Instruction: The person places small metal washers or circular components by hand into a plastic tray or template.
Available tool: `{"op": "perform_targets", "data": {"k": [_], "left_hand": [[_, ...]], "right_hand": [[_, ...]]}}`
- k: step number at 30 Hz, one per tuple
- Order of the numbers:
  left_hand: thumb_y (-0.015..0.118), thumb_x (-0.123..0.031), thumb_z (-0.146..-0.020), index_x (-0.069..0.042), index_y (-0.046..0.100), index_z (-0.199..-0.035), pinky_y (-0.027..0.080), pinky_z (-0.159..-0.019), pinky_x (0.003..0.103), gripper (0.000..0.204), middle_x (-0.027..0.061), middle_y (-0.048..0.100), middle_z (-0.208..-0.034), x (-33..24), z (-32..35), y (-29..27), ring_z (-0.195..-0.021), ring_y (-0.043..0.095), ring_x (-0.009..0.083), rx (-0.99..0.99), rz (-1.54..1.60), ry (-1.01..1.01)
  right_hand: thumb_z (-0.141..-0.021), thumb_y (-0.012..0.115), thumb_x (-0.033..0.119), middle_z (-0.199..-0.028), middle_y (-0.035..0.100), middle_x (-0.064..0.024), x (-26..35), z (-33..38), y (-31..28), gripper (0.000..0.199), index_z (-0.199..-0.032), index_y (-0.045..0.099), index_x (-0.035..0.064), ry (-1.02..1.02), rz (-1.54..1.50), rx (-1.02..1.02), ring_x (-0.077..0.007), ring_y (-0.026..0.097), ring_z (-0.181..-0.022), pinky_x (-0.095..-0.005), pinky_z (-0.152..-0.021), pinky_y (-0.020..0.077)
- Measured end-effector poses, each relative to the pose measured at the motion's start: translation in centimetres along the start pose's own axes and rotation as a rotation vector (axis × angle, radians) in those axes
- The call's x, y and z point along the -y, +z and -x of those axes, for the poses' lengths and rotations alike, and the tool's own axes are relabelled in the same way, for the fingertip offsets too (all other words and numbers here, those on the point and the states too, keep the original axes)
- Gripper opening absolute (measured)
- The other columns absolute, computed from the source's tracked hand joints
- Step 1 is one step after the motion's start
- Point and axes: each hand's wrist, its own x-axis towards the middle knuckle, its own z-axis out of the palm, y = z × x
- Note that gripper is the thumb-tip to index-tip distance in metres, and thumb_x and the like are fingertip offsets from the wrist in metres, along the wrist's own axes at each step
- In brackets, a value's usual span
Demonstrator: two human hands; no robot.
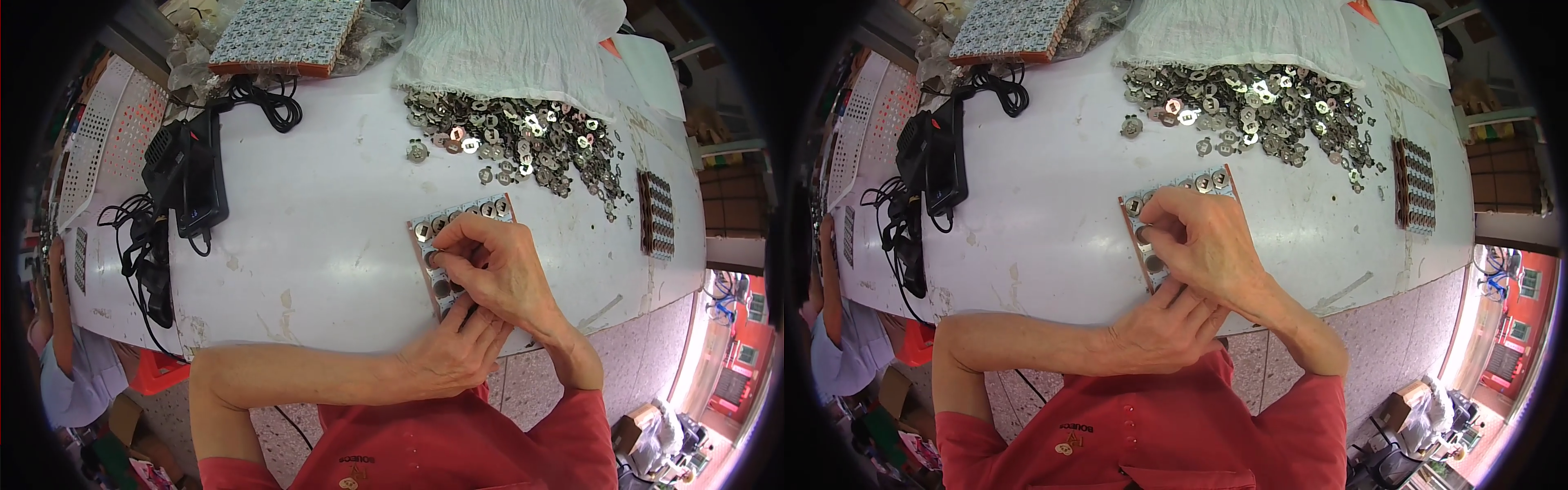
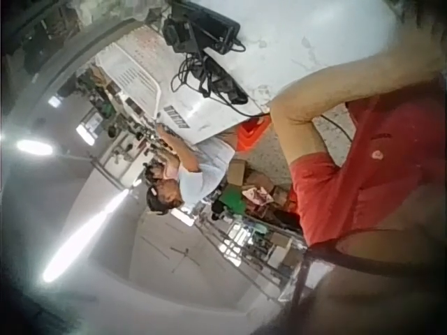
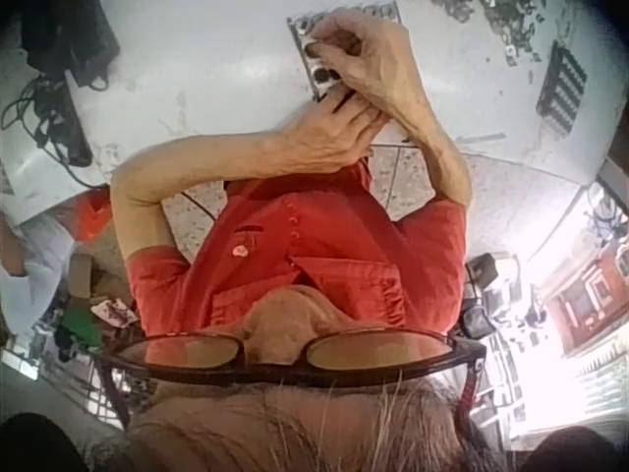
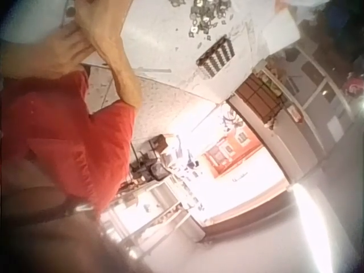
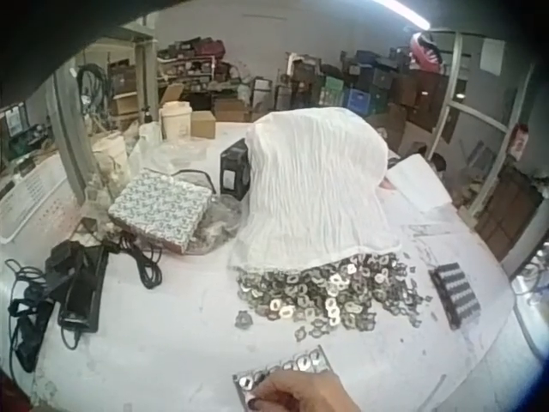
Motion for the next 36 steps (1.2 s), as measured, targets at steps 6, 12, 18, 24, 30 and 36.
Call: {"op": "perform_targets", "data": {"k": [6, 12, 18, 24, 30, 36], "left_hand": [[0.065, -0.042, -0.084, 0.006, 0.065, -0.115, 0.046, -0.099, 0.055, 0.057, 0.0206, 0.065, -0.113, -0.1, -0.1, 0.1, -0.111, 0.060, 0.0346, 0.000, 0.007, -0.003], [0.066, -0.038, -0.082, 0.005, 0.066, -0.110, 0.048, -0.096, 0.053, 0.052, 0.0195, 0.065, -0.108, 0.0, -0.1, 0.2, -0.108, 0.060, 0.0341, -0.039, 0.017, -0.012], [0.067, -0.035, -0.080, 0.003, 0.067, -0.106, 0.048, -0.093, 0.051, 0.046, 0.0175, 0.065, -0.103, 0.0, 0.0, 0.2, -0.103, 0.061, 0.0336, -0.028, 0.055, -0.015], [0.064, -0.028, -0.080, 0.004, 0.068, -0.104, 0.049, -0.090, 0.048, 0.040, 0.0189, 0.065, -0.101, 0.2, 0.0, -0.1, -0.100, 0.062, 0.0329, -0.030, 0.114, -0.021], [0.061, -0.019, -0.074, 0.004, 0.068, -0.100, 0.051, -0.085, 0.047, 0.036, 0.0193, 0.065, -0.097, 0.3, -0.2, -0.2, -0.095, 0.063, 0.0321, -0.071, 0.107, -0.005], [0.061, -0.018, -0.075, 0.004, 0.067, -0.098, 0.051, -0.083, 0.047, 0.033, 0.0189, 0.065, -0.097, 0.2, -0.2, 0.1, -0.094, 0.063, 0.0320, -0.102, 0.116, -0.013]], "right_hand": [[-0.081, 0.073, 0.001, -0.074, 0.069, -0.0071, -0.1, 0.4, 0.1, 0.011, -0.089, 0.068, -0.0029, -0.016, 0.051, 0.006, -0.0100, 0.062, -0.062, -0.0259, -0.057, 0.0506], [-0.078, 0.071, 0.004, -0.082, 0.069, -0.0124, -0.4, 0.4, 0.2, 0.012, -0.088, 0.067, -0.0001, -0.101, 0.099, -0.027, -0.0285, 0.069, -0.068, -0.0362, -0.059, 0.0528], [-0.078, 0.071, 0.004, -0.082, 0.064, -0.0088, -1.5, 1.0, 0.9, 0.011, -0.090, 0.070, 0.0025, -0.245, 0.183, -0.095, -0.0292, 0.065, -0.071, -0.0385, -0.059, 0.0494], [-0.077, 0.071, 0.002, -0.080, 0.064, -0.0083, -1.6, 0.8, 1.0, 0.009, -0.086, 0.069, 0.0028, -0.323, 0.231, -0.122, -0.0290, 0.064, -0.071, -0.0394, -0.059, 0.0490], [-0.077, 0.072, -0.004, -0.080, 0.064, -0.0095, -1.0, 0.6, 0.6, 0.014, -0.091, 0.068, -0.0014, -0.200, 0.199, -0.041, -0.0225, 0.064, -0.067, -0.0328, -0.059, 0.0497], [-0.076, 0.071, 0.002, -0.077, 0.063, -0.0118, -1.3, 1.0, 0.8, 0.010, -0.084, 0.066, 0.0010, -0.254, 0.190, -0.094, -0.0319, 0.064, -0.068, -0.0414, -0.059, 0.0488]]}}
